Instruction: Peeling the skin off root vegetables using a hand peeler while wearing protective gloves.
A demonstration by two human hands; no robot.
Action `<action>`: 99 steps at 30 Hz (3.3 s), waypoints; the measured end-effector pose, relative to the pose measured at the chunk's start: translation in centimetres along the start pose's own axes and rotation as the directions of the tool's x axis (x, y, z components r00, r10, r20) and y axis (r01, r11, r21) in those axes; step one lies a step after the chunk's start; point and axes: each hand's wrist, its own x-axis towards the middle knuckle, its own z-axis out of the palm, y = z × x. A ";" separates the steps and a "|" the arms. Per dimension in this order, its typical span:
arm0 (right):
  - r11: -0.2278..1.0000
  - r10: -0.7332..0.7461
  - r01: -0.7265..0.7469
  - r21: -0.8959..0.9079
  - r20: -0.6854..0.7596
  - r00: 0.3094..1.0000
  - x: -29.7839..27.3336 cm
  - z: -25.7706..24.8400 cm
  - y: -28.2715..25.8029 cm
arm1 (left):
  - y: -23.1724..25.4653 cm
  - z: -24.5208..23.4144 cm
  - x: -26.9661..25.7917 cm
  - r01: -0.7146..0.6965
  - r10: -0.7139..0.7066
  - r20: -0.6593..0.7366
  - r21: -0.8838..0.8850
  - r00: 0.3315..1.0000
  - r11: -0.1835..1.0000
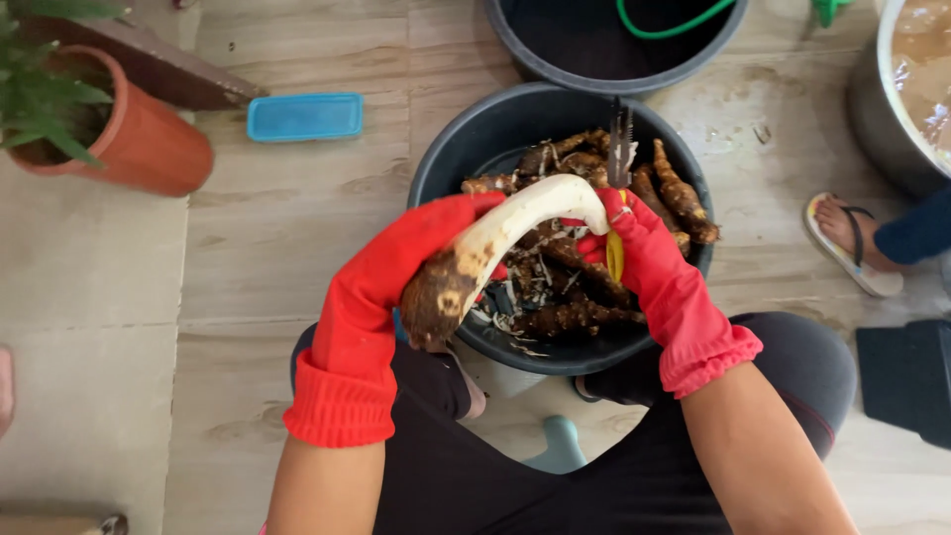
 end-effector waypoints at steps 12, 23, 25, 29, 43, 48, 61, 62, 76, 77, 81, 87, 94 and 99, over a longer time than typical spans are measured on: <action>0.988 0.112 -0.106 -0.112 0.046 0.993 -5.4 7.3 -1.6 | -5.5 -7.8 12.8 0.381 -0.391 0.021 0.179 0.920 0.907; 0.850 0.114 -0.104 -0.517 -0.014 0.993 -8.1 9.9 -3.9 | -7.3 -0.6 11.5 -0.416 0.355 -0.497 -0.012 0.791 0.909; 0.794 0.078 -0.107 -0.599 -0.074 0.994 -8.4 10.7 -6.0 | -9.0 -0.6 11.0 -0.378 0.226 -0.468 -0.262 0.854 0.888; 0.247 -0.099 -0.029 -0.969 -0.055 0.994 -5.4 5.8 -4.1 | -8.0 2.7 6.0 -0.096 -0.059 -0.367 -0.390 0.929 0.916; -0.202 -0.420 0.104 -0.974 0.182 0.889 -1.2 2.5 0.0 | -13.5 3.2 4.8 0.172 -0.282 -0.149 -0.505 0.948 0.846; -0.399 -0.165 0.278 -0.874 0.367 0.915 -2.9 3.9 1.9 | -14.8 1.2 6.1 0.252 -0.401 -0.276 -0.450 0.873 0.857; -0.210 -0.208 -0.079 -0.975 -0.034 0.977 1.5 -0.5 0.3 | -13.9 2.9 5.7 0.456 -0.457 -0.128 -0.042 0.880 0.889; -0.080 -0.228 -0.107 -0.991 -0.086 0.970 0.6 0.8 -0.2 | -14.3 2.7 5.8 0.481 -0.485 -0.128 -0.066 0.865 0.874; 0.365 0.115 -0.312 -0.877 -0.291 0.950 -3.9 8.4 -4.4 | -13.2 1.9 5.5 0.314 -0.226 -0.335 0.238 0.915 0.919; 0.410 0.145 -0.296 -0.863 -0.258 0.955 -3.9 7.7 -3.8 | -14.3 1.7 5.8 0.186 -0.133 -0.271 0.180 0.953 0.966; 0.440 0.140 -0.264 -0.859 -0.224 0.964 -3.9 6.4 -2.5 | -13.8 1.2 5.8 0.131 -0.083 -0.237 0.192 0.968 0.973; 0.080 -0.041 0.013 -0.997 0.010 0.999 -6.1 7.0 -3.3 | -14.8 0.4 6.2 0.179 -0.081 -0.312 0.298 0.947 0.938; -0.070 -0.106 0.160 -0.985 0.167 0.980 -6.0 5.2 -1.3 | -14.5 -0.2 6.8 0.317 -0.097 -0.411 0.511 0.906 0.799; -0.118 -0.082 0.174 -0.978 0.184 0.980 -5.9 3.5 -0.4 | -14.6 -1.3 7.0 0.368 -0.089 -0.444 0.596 0.892 0.714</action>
